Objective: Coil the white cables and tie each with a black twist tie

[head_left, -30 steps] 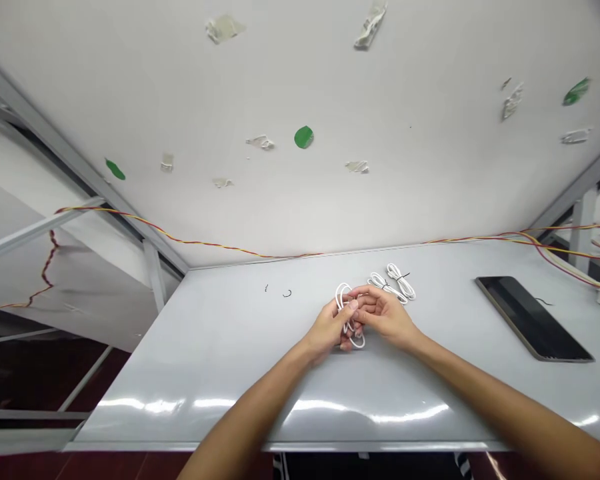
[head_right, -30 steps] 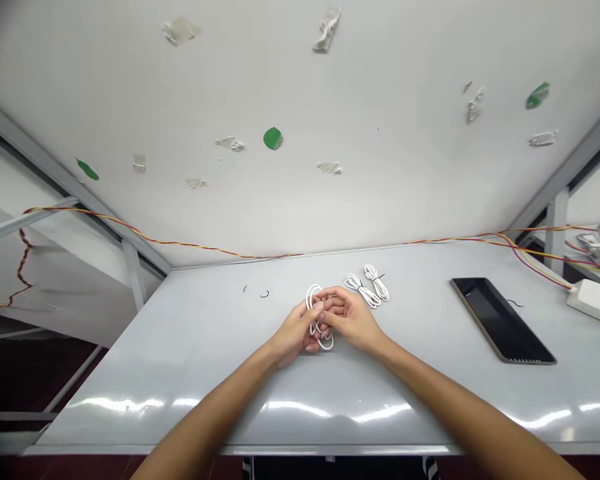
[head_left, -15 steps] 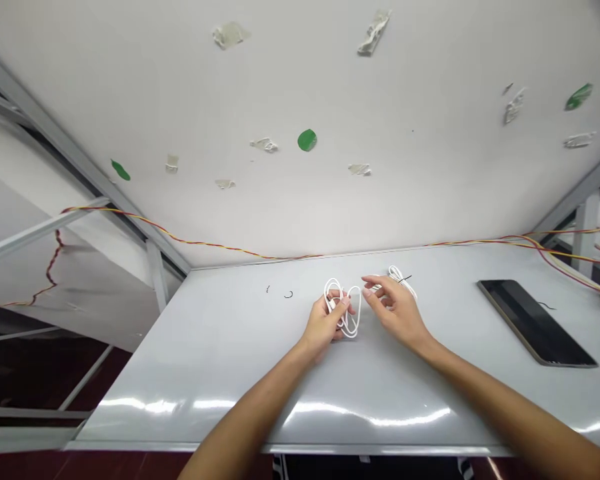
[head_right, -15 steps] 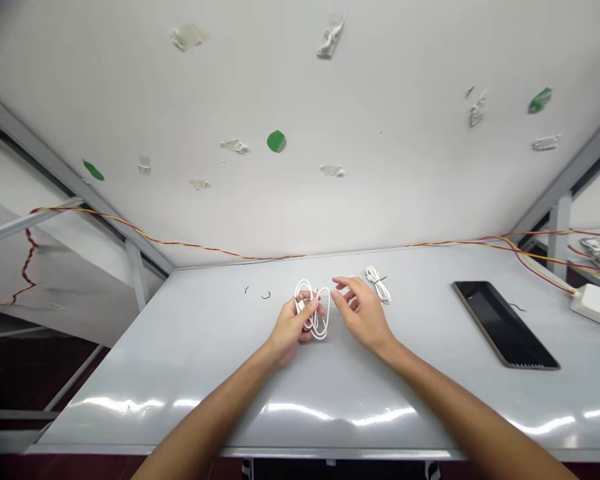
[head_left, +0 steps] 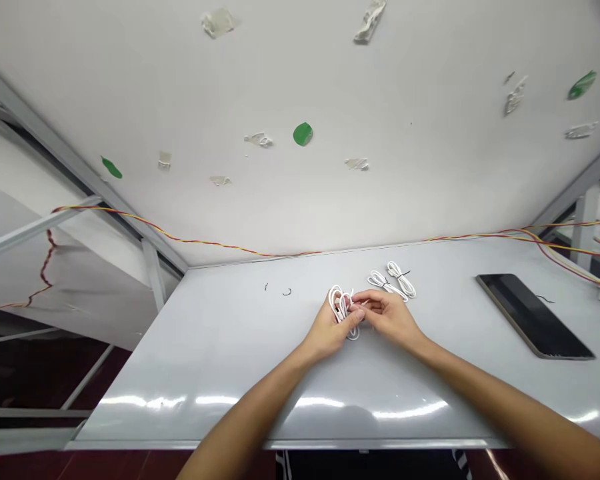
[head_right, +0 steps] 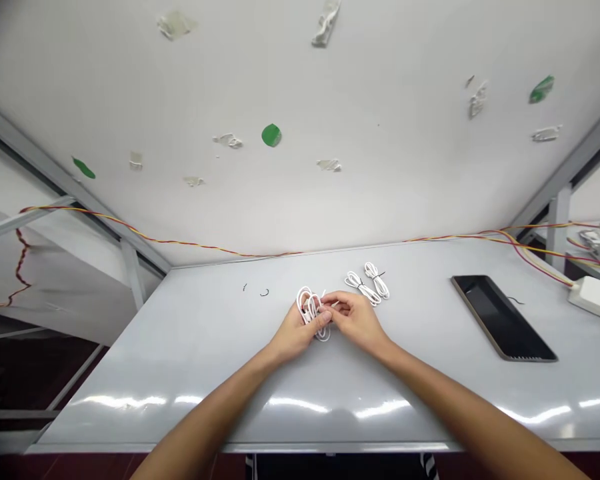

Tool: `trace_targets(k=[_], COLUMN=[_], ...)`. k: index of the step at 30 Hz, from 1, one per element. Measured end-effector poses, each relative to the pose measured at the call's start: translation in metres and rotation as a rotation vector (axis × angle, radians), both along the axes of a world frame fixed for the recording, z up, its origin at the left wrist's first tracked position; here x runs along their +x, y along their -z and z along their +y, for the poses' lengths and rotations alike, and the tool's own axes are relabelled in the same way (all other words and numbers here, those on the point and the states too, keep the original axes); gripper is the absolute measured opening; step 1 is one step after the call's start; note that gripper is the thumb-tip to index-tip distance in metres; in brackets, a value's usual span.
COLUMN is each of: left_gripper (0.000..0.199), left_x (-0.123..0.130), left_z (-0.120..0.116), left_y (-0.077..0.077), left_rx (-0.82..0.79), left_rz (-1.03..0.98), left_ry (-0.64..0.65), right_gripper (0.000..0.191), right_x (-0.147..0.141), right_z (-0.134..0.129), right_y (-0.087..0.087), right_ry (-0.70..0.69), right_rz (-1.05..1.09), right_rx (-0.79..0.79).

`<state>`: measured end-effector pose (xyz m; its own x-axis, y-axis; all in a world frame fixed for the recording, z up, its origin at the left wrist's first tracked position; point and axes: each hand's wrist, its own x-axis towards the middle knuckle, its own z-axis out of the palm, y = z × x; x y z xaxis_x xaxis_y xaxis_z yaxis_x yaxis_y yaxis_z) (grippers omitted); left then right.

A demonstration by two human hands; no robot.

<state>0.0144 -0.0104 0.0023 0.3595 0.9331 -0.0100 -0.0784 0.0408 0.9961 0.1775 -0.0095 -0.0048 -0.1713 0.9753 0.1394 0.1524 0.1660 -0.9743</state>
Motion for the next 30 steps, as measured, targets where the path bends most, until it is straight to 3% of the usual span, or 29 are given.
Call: trace_targets(k=[2, 4, 9, 13, 17, 21, 26, 28, 30], left_gripper=[0.045, 0.054, 0.074, 0.063, 0.050, 0.048, 0.053, 0.053, 0.049], left_x=[-0.002, -0.004, -0.007, -0.008, -0.007, -0.007, -0.011, -0.013, -0.015], left_z=[0.000, 0.000, 0.001, 0.004, 0.003, 0.001, 0.009, 0.013, 0.015], left_y=[0.000, -0.002, -0.009, -0.008, -0.006, -0.009, -0.012, -0.012, -0.013], left_rx=[0.014, -0.026, -0.083, -0.096, -0.099, -0.114, -0.302, -0.360, -0.392], left_rz=[0.025, 0.042, 0.039, 0.099, 0.134, 0.080, -0.228, -0.345, -0.413], left_ry=[0.008, 0.024, 0.019, -0.031, -0.042, 0.065, -0.091, -0.144, -0.183], right_gripper=[0.027, 0.034, 0.042, 0.031, 0.027, 0.025, 0.032, 0.043, 0.052], right_x=[0.003, 0.005, 0.002, -0.001, 0.000, 0.000, -0.005, -0.008, -0.011], right_z=[0.002, 0.005, 0.007, 0.006, 0.004, -0.003, -0.012, -0.013, -0.012], right_y=[-0.004, -0.005, 0.004, 0.011, 0.009, 0.000, -0.007, -0.003, 0.003], right_ry=[0.094, 0.127, -0.178, -0.072, -0.055, -0.099, 0.066, 0.095, -0.009], right_rz=[-0.082, -0.095, 0.096, 0.150, 0.154, 0.017, -0.110, -0.085, -0.017], right_rx=[0.103, 0.087, -0.166, -0.134, -0.084, 0.060, 0.399, 0.303, 0.054])
